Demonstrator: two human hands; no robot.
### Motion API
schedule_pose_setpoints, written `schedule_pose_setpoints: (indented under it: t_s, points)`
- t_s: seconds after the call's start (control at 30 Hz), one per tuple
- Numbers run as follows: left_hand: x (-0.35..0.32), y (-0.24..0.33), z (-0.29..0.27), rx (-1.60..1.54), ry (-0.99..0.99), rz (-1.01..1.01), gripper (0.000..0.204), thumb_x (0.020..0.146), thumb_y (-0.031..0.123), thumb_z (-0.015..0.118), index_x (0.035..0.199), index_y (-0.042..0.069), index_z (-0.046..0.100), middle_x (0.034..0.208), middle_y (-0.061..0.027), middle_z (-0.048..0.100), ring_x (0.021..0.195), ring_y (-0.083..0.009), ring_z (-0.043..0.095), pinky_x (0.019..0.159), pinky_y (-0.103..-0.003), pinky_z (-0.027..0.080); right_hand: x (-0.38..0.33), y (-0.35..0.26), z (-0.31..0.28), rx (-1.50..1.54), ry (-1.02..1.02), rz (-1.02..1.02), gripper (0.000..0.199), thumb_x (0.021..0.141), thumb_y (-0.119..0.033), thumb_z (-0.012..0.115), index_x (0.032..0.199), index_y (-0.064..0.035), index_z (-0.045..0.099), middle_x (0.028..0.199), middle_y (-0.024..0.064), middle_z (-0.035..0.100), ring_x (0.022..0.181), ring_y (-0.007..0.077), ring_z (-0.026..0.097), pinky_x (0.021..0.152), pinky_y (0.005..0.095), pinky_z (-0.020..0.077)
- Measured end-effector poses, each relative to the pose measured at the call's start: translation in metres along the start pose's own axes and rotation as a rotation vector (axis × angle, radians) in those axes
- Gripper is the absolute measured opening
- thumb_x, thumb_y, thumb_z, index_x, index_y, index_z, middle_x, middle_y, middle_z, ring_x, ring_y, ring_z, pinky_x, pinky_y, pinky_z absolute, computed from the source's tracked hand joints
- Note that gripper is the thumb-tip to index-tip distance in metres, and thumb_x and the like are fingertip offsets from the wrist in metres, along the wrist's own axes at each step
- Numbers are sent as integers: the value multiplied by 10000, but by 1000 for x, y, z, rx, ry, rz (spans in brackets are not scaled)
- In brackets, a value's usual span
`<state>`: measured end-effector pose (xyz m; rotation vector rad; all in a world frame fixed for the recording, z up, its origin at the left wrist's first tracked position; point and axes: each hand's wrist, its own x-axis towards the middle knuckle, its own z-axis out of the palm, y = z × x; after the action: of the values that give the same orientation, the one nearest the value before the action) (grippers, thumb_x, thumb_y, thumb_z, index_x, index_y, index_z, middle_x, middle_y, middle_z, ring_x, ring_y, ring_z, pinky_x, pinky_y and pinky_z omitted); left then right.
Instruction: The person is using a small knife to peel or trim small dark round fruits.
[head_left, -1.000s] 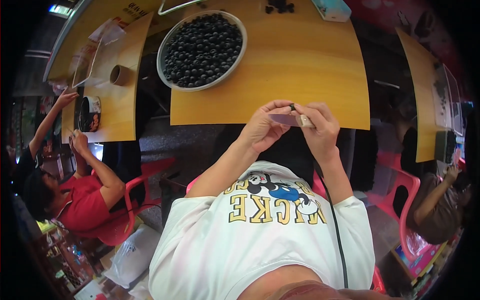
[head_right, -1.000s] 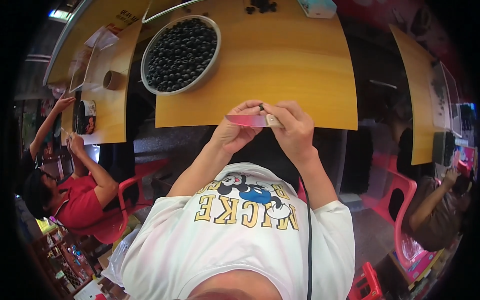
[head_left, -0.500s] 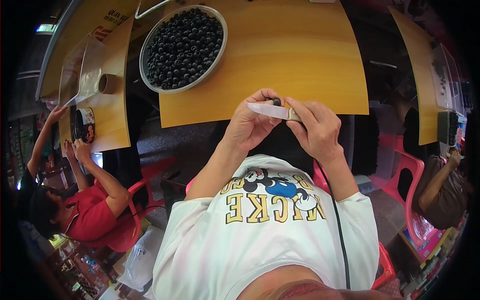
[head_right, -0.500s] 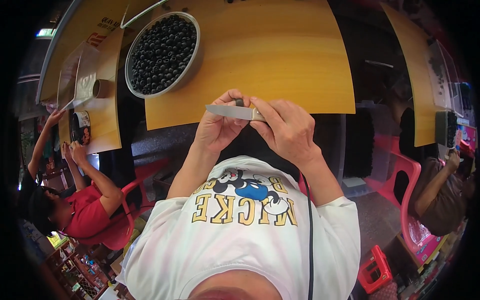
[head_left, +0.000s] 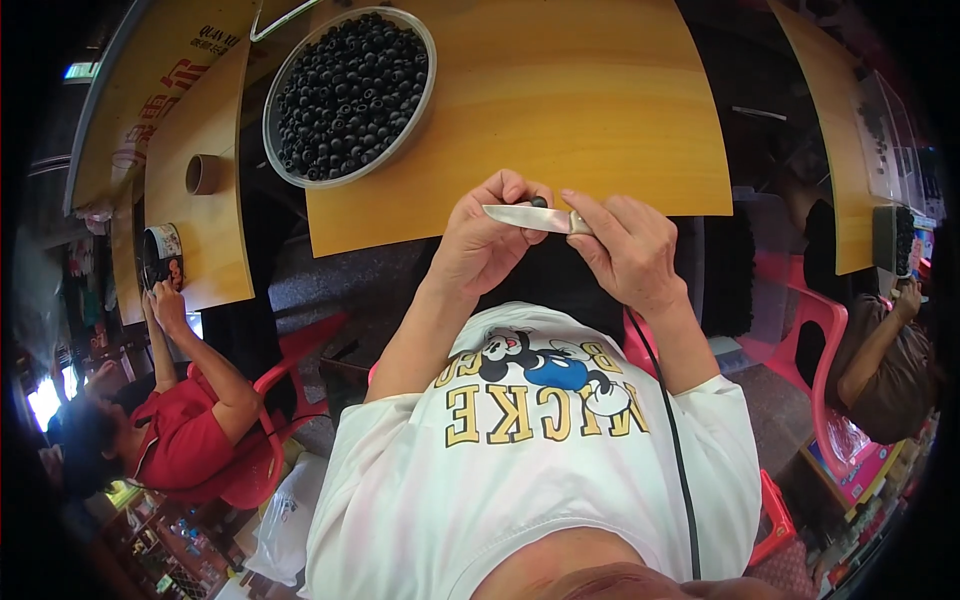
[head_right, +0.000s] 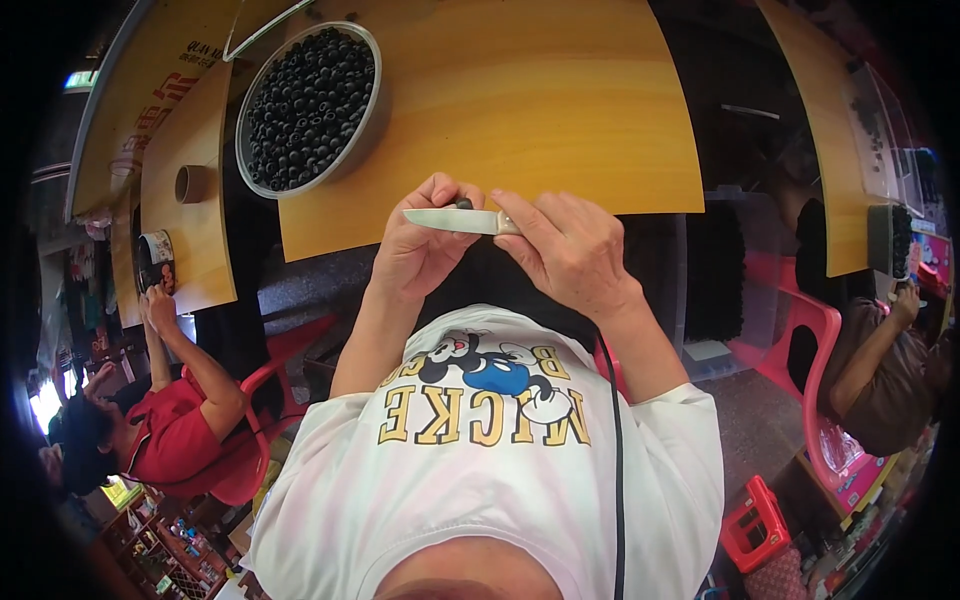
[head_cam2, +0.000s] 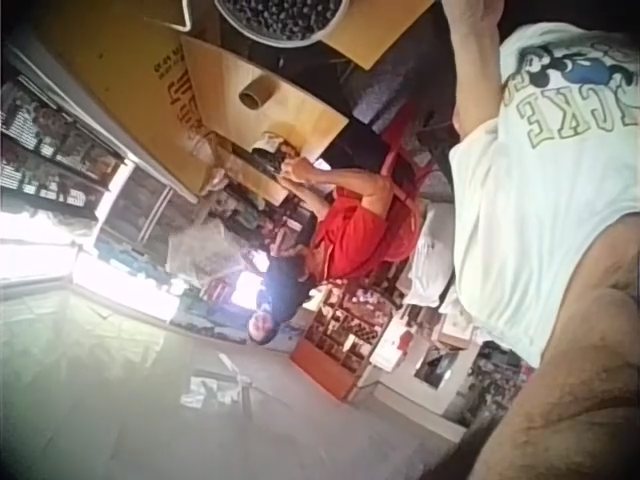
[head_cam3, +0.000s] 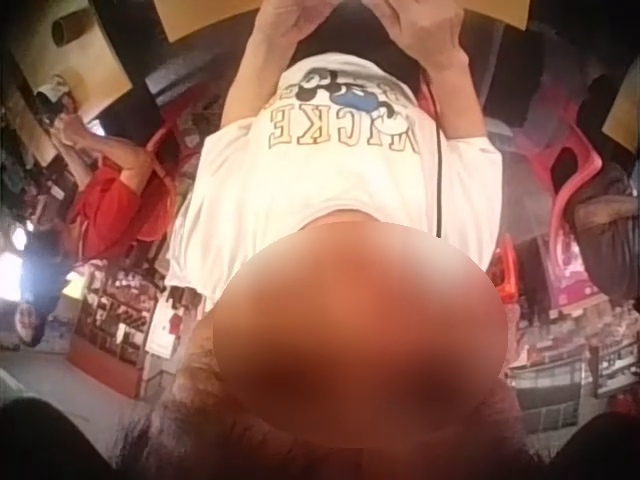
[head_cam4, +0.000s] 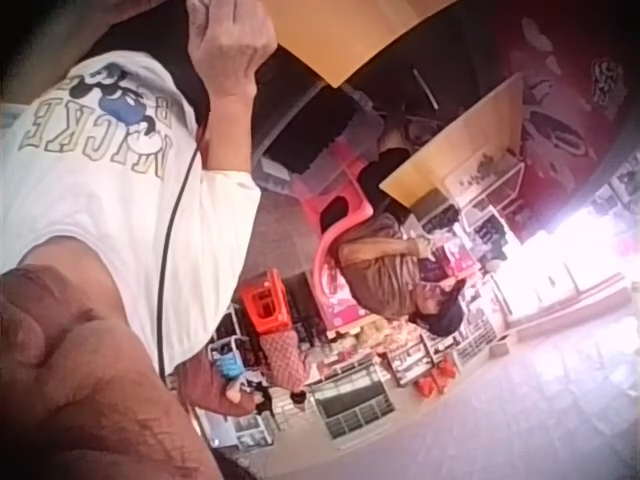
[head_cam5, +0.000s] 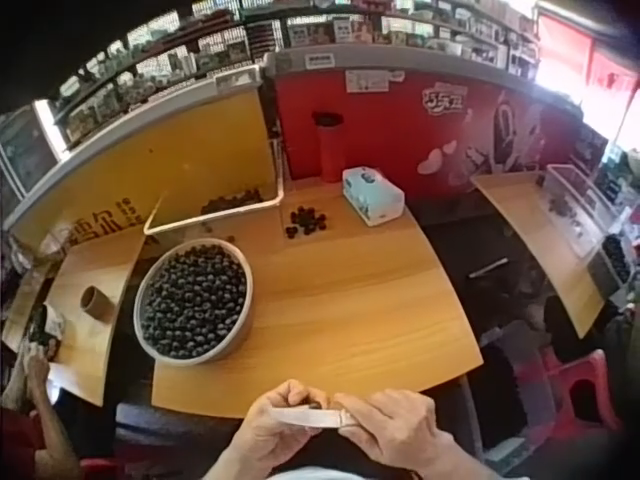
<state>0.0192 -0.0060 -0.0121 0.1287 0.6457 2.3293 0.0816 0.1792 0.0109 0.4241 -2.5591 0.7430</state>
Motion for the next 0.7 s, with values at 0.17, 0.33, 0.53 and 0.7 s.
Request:
schedule_pose_setpoints:
  t_s: [0.17, 0.33, 0.53, 0.7]
  points:
    - [-5, 8, -3, -60, -63, -73, 183, 846, 16, 627, 926, 78, 475, 953, -117, 572, 770, -142, 554, 703, -232, 469, -8, 52, -3, -203, 105, 214, 228, 925, -187, 576, 1079, -40, 653, 745, 117, 592, 664, 284, 596, 583, 357, 457]
    - [-6, 2, -8, -34, 43, -61, 410, 896, 36, 572, 1297, -4, 500, 983, -97, 567, 721, -122, 521, 672, -230, 459, -10, 45, 5, -18, 146, 315, 264, 947, -195, 552, 1113, -4, 627, 863, 156, 627, 759, 284, 623, 665, 319, 475]
    - [-21, 13, -12, -78, -56, -194, 239, 897, 72, 589, 1125, 2, 566, 976, -111, 558, 712, -114, 522, 662, -223, 456, -13, 36, 19, 90, 129, 394, 233, 945, -103, 527, 1130, 13, 610, 925, 167, 636, 823, 274, 632, 723, 307, 477]
    - [-30, 30, -14, -94, -78, -160, 170, 887, 91, 615, 1026, 20, 548, 956, -128, 542, 632, -101, 529, 578, -199, 457, -24, 36, 21, 151, 166, 378, 268, 974, -143, 497, 1152, 30, 598, 995, 146, 645, 889, 236, 624, 776, 305, 469]
